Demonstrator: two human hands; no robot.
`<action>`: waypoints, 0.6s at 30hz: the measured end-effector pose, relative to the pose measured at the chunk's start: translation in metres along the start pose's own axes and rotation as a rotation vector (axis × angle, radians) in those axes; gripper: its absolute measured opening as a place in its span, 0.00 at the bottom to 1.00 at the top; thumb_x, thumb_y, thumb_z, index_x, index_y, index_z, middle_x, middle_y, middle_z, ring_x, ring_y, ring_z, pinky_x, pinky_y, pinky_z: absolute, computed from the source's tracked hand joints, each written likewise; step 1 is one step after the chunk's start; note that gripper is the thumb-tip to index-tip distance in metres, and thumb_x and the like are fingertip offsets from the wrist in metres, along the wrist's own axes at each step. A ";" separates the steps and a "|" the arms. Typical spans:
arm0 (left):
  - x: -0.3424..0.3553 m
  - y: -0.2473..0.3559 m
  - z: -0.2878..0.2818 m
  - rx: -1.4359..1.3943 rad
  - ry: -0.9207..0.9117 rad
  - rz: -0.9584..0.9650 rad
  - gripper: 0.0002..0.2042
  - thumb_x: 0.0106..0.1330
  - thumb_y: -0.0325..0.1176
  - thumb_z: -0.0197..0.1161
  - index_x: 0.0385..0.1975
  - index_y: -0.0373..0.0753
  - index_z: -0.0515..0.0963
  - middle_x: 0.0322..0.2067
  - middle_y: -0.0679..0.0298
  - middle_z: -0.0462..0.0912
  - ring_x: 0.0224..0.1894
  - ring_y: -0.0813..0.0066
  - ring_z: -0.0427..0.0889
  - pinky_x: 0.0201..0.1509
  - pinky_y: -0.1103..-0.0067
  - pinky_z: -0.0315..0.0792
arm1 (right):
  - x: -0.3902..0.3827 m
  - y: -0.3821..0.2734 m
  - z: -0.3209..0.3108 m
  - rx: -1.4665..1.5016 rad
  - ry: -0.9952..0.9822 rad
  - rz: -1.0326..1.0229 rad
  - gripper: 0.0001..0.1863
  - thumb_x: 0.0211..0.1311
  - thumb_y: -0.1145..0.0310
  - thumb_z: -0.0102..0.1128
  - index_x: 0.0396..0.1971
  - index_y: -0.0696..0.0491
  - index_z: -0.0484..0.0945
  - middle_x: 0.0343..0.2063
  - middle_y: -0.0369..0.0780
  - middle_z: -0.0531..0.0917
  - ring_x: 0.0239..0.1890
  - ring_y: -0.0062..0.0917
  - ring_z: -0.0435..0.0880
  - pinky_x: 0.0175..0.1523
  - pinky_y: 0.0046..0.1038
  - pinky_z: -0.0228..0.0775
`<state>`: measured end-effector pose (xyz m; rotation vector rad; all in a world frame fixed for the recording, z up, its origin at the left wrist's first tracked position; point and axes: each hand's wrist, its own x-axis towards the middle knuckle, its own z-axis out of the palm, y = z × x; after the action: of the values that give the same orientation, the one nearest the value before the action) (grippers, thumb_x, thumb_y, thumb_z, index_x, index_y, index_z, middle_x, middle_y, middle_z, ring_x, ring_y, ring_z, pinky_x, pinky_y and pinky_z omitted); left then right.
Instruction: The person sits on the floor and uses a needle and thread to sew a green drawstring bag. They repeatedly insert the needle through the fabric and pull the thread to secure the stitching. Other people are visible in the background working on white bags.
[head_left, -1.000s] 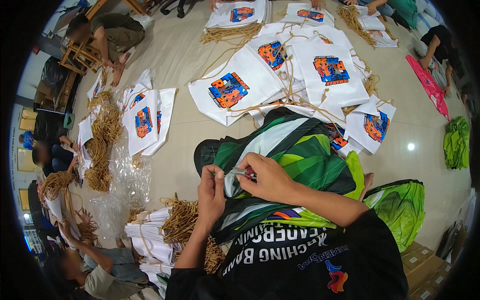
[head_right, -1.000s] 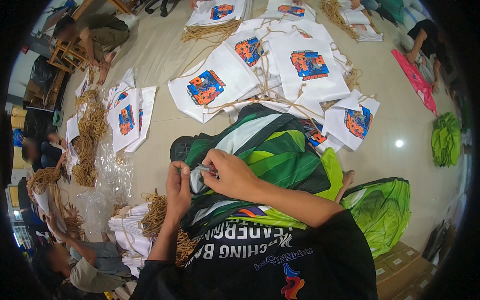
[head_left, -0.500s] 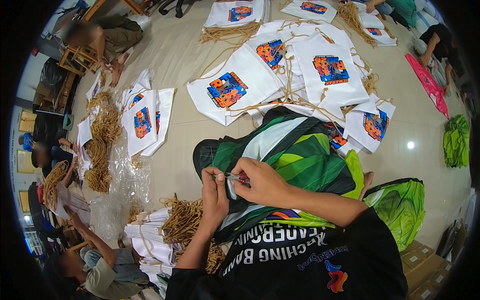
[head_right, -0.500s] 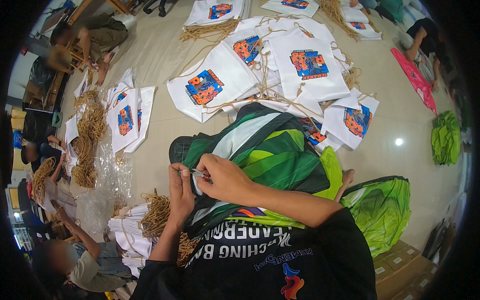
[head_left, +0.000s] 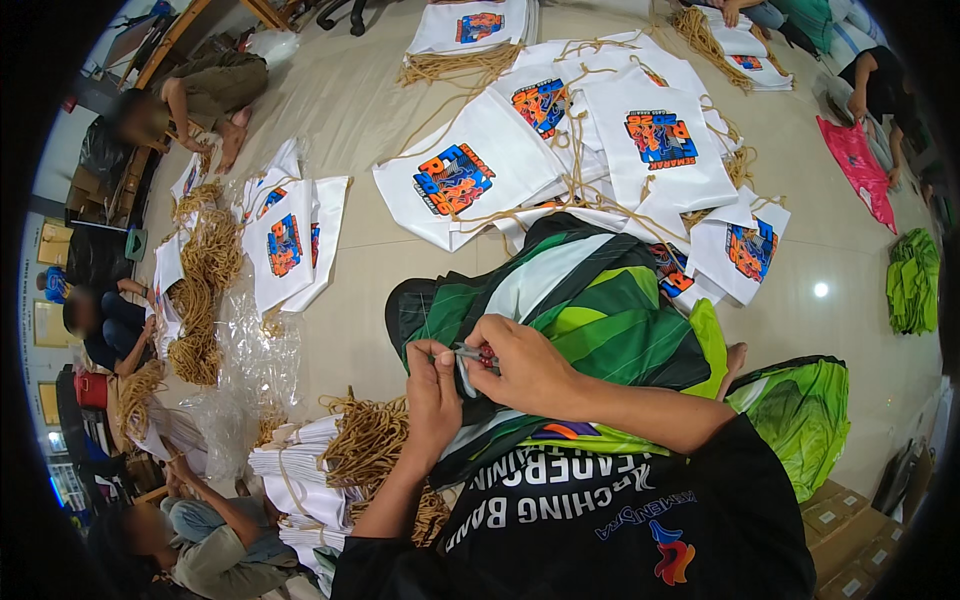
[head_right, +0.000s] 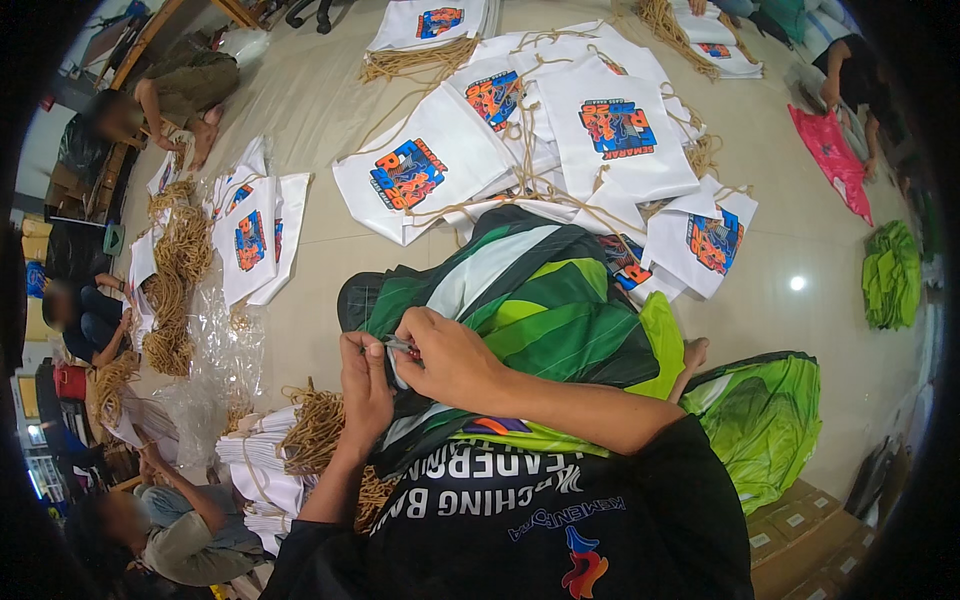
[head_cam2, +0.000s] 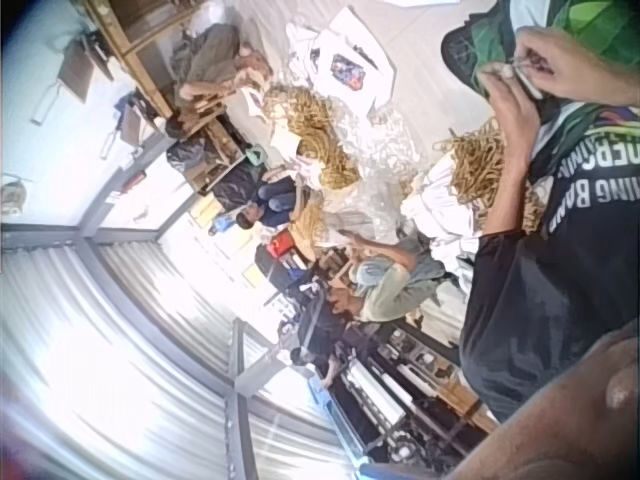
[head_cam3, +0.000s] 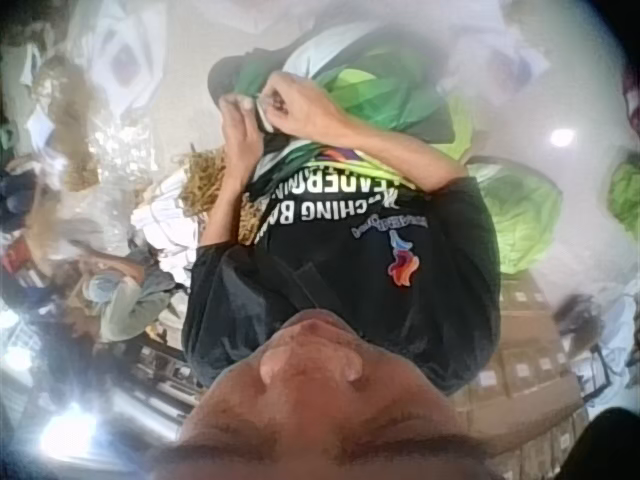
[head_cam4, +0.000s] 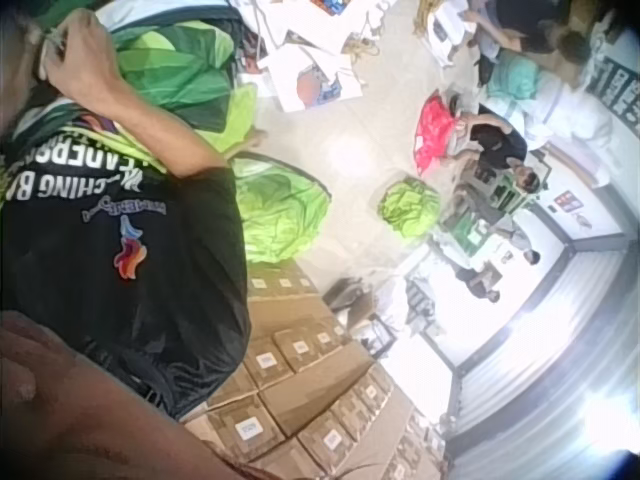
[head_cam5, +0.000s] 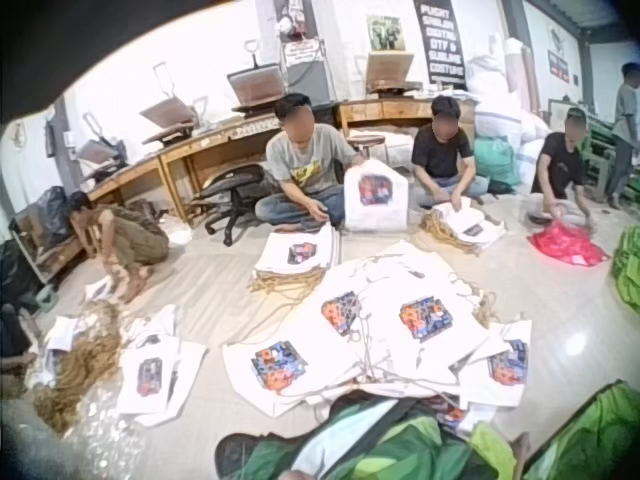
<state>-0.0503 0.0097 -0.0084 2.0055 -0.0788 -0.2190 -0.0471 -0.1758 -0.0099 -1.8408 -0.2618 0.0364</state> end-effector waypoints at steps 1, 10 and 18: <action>-0.001 -0.001 0.001 -0.003 0.004 0.014 0.09 0.87 0.35 0.46 0.48 0.36 0.65 0.31 0.68 0.70 0.26 0.86 0.67 0.27 0.82 0.66 | 0.000 0.000 0.000 0.003 0.008 -0.005 0.14 0.65 0.69 0.65 0.40 0.60 0.70 0.34 0.52 0.81 0.35 0.51 0.84 0.40 0.46 0.76; -0.003 -0.026 0.014 0.140 0.127 0.222 0.08 0.86 0.33 0.46 0.48 0.34 0.65 0.35 0.65 0.69 0.30 0.80 0.69 0.33 0.78 0.67 | -0.004 -0.003 0.004 -0.130 0.033 -0.035 0.13 0.67 0.70 0.65 0.43 0.59 0.72 0.38 0.50 0.81 0.35 0.50 0.86 0.38 0.45 0.79; -0.011 -0.014 0.013 0.149 0.070 0.112 0.08 0.85 0.31 0.48 0.47 0.30 0.66 0.38 0.58 0.71 0.35 0.75 0.71 0.38 0.76 0.68 | -0.007 -0.002 0.007 -0.196 0.017 -0.082 0.12 0.69 0.68 0.61 0.42 0.58 0.68 0.35 0.50 0.77 0.31 0.53 0.83 0.34 0.50 0.76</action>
<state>-0.0638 0.0060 -0.0254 2.1480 -0.1662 -0.0726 -0.0553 -0.1705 -0.0107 -2.0225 -0.3388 -0.0647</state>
